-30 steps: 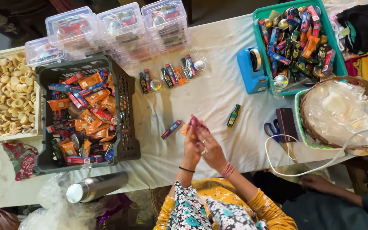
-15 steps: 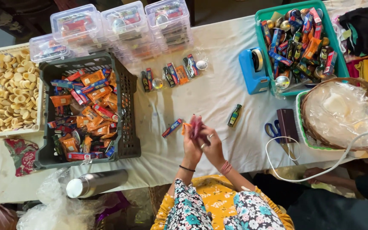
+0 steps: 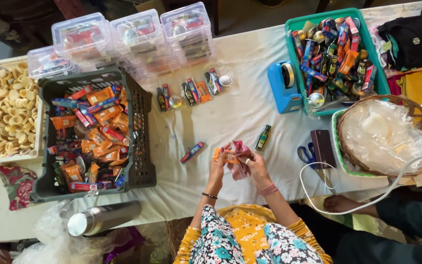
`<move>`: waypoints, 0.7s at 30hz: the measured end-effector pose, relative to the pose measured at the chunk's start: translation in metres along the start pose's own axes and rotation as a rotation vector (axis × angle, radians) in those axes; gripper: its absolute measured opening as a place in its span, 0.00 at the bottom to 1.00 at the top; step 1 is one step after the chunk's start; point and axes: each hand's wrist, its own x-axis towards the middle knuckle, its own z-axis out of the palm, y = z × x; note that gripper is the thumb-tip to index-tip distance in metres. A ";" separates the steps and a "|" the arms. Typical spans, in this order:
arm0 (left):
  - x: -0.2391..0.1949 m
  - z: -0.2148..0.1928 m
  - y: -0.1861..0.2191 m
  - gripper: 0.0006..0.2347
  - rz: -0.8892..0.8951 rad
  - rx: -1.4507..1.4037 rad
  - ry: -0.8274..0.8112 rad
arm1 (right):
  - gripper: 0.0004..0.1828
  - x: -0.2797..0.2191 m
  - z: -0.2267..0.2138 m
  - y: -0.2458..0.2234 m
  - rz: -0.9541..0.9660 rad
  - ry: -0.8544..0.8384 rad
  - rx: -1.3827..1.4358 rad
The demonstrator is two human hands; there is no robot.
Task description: The person sits at a table and packs small snack packets and metal cups into clear plastic bags. They pick items from a black crate and a green bin, place them into a bag, and then set the filled bag aside on the table.
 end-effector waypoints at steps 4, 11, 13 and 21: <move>-0.001 -0.003 -0.003 0.23 -0.060 0.062 0.083 | 0.12 0.002 -0.010 0.004 -0.033 0.064 -0.155; 0.003 -0.009 -0.019 0.24 -0.095 0.105 0.083 | 0.11 0.001 -0.025 -0.005 -0.033 0.011 -0.299; 0.006 -0.015 -0.031 0.25 -0.022 0.126 0.015 | 0.12 -0.002 -0.032 -0.005 0.151 -0.070 -0.283; 0.024 -0.053 -0.074 0.23 -0.002 0.193 0.015 | 0.13 0.010 -0.031 0.008 0.236 -0.122 -0.337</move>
